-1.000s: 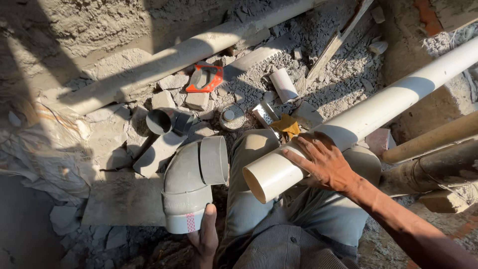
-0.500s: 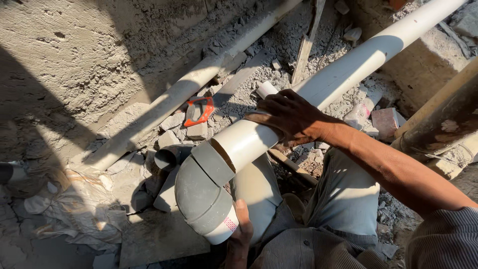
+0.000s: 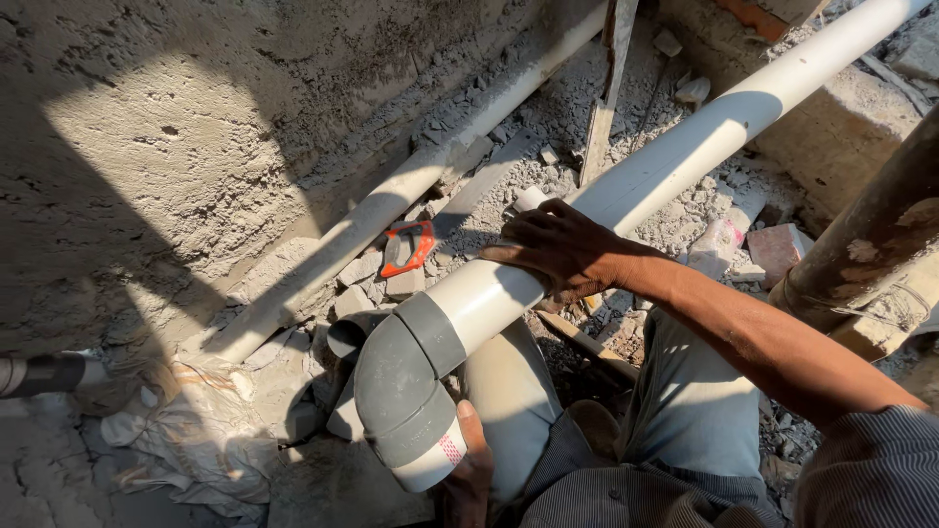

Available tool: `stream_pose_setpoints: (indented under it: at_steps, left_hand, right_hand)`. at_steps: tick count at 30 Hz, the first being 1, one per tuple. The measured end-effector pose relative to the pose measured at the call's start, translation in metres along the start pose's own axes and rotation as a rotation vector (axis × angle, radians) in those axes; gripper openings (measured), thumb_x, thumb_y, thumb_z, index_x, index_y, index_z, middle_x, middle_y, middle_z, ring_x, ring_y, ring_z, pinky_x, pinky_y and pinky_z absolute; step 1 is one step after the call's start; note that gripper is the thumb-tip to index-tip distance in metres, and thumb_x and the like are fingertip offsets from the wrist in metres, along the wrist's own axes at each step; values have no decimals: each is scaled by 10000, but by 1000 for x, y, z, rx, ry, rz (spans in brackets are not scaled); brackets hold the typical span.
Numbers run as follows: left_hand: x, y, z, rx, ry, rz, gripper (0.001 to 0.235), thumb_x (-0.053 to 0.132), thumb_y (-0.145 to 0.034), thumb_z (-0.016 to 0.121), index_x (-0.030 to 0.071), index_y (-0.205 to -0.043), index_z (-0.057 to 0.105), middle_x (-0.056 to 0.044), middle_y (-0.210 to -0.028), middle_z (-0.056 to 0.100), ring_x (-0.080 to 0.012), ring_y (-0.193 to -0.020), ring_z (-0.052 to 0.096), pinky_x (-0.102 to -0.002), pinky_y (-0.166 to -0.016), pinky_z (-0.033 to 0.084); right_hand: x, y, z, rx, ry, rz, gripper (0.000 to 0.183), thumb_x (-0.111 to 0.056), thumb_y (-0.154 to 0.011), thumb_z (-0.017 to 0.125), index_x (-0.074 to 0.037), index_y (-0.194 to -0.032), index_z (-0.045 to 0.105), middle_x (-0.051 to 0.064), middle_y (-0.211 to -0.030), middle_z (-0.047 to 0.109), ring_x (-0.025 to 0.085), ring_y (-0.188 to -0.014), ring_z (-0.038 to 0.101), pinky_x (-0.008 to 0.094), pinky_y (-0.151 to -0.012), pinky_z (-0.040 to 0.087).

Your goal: The person cleans the surfaces of white PVC pipes and grey fittings using sandpaper, applies solvent cement from a bottle to the cleaned surfaces, and joins the pipes and fittings together.

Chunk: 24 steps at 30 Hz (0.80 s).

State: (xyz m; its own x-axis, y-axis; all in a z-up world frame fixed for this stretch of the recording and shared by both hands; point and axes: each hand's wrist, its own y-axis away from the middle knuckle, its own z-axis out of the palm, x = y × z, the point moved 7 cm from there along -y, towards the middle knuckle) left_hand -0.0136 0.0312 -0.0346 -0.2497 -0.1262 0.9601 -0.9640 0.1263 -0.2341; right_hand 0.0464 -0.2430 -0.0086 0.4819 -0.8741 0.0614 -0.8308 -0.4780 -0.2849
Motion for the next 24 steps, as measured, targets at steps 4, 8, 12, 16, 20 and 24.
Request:
stream_pose_setpoints:
  at_steps: [4,8,12,16,20,24]
  left_hand:
    - [-2,-2,-3,-44,-35,13,388,107,-978,630,-11,-1331,518,-187,-1239,610,-312,-1081,635,-415,-930,547]
    - [-5,4,-3,-76,-68,16,381,108,-977,629,-9,-1322,519,-193,-1230,614,-322,-1070,643,-421,-919,556]
    - [-4,0,-5,-49,-81,20,374,110,-975,628,-8,-1313,520,-200,-1220,617,-333,-1058,652,-428,-908,564]
    - [3,-8,-7,-18,-91,46,366,112,-974,628,-6,-1304,522,-207,-1211,621,-343,-1046,661,-434,-897,572]
    - [9,-14,-10,-9,-111,79,359,114,-973,627,-4,-1295,523,-213,-1202,624,-354,-1034,670,-441,-886,580]
    - [13,-12,-10,3,-135,130,351,116,-972,626,-3,-1286,525,-220,-1193,628,-364,-1023,678,-447,-875,588]
  right_hand:
    - [0,0,-6,-58,-126,-9,1308,-840,-510,762,-246,-1576,291,186,-1339,557,363,-1241,537,540,-1048,391]
    - [1,-5,-9,-52,-47,-6,1219,-721,-566,771,-286,-1599,292,143,-1364,564,331,-1254,543,505,-1057,398]
    - [1,-7,-13,-54,-115,-14,1255,-764,-529,799,-268,-1567,295,172,-1343,561,355,-1236,542,538,-1041,397]
    - [1,-10,-17,-48,-51,15,1208,-670,-557,817,-326,-1600,314,112,-1349,577,317,-1257,557,505,-1062,417]
    - [-5,-6,-16,-53,-109,-20,1151,-662,-641,813,-264,-1598,312,175,-1332,564,364,-1219,551,543,-1055,413]
    - [-37,11,13,-457,-103,-39,1058,-532,-770,769,-239,-1635,235,180,-1273,549,385,-1270,498,601,-1191,312]
